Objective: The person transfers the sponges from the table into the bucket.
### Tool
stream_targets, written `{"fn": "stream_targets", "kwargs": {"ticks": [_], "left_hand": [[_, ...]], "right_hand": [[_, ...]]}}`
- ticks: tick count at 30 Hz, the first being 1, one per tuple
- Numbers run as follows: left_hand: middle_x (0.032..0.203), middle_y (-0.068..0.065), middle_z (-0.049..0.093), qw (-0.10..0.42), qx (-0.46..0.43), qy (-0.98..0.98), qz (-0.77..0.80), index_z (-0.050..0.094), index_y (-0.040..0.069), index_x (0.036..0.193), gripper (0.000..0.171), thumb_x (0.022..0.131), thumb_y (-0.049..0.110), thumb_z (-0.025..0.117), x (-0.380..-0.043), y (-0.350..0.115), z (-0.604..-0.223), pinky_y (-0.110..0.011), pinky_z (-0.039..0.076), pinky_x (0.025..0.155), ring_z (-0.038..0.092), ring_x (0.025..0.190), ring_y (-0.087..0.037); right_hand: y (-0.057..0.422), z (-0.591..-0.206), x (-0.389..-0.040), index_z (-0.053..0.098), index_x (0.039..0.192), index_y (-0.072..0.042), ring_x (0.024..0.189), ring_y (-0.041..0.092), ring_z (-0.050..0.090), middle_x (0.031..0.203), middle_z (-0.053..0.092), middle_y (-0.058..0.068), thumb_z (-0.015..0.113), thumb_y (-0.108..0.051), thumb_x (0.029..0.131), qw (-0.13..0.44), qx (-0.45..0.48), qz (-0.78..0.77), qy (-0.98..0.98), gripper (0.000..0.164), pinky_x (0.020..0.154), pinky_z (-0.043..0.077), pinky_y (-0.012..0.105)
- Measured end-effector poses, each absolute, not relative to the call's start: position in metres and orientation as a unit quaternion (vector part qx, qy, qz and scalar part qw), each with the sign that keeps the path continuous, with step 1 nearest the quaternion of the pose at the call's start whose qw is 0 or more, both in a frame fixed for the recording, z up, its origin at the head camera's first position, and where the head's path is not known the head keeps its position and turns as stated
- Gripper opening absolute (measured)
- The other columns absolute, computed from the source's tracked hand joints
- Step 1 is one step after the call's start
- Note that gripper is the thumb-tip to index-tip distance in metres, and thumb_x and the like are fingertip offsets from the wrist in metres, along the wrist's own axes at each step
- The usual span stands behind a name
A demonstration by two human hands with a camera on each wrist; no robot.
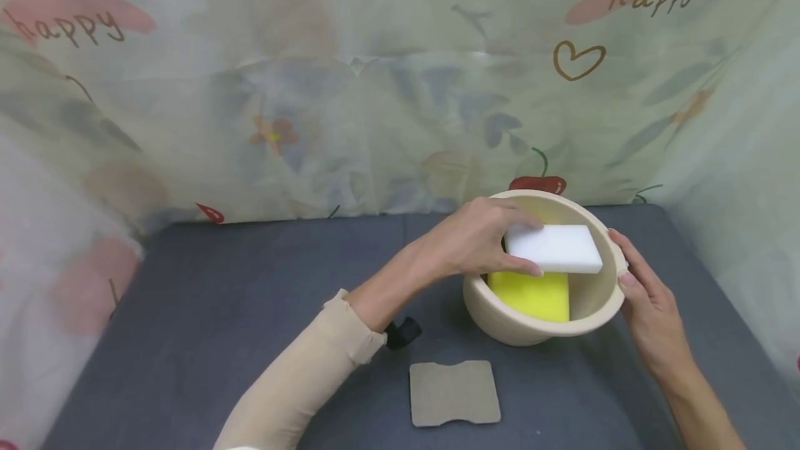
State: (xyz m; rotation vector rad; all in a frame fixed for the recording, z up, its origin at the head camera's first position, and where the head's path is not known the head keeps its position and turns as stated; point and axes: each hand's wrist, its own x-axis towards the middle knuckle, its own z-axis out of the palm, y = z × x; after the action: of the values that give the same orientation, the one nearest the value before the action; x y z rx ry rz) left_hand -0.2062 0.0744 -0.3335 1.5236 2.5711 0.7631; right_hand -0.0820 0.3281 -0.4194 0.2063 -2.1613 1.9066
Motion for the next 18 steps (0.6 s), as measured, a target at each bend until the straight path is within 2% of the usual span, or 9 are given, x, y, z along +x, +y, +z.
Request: {"fn": "stream_targets", "kwargs": {"ticks": [10, 18], "left_hand": [[0.127, 0.004, 0.063, 0.025, 0.502, 0.827, 0.251, 0.065, 0.016, 0.132, 0.062, 0.081, 0.049, 0.079, -0.206, 0.075, -0.336, -0.012, 0.041, 0.087, 0.057, 0.111, -0.005], [0.124, 0.009, 0.064, 0.035, 0.508, 0.799, 0.32, 0.065, 0.017, 0.131, 0.058, 0.083, 0.045, 0.079, -0.206, 0.064, -0.339, -0.015, 0.041, 0.091, 0.055, 0.11, 0.0]], "right_hand": [[0.329, -0.419, -0.082, 0.032, 0.157, -0.017, 0.135, 0.003, 0.038, 0.159, 0.032, -0.002, 0.041, -0.011, 0.107, 0.118, 0.047, 0.628, -0.768, 0.051, 0.091, 0.04, 0.007], [0.328, -0.419, -0.082, 0.032, 0.157, -0.016, 0.133, 0.002, 0.039, 0.159, 0.033, -0.003, 0.04, -0.01, 0.107, 0.116, 0.056, 0.637, -0.76, 0.051, 0.092, 0.04, 0.007]]}}
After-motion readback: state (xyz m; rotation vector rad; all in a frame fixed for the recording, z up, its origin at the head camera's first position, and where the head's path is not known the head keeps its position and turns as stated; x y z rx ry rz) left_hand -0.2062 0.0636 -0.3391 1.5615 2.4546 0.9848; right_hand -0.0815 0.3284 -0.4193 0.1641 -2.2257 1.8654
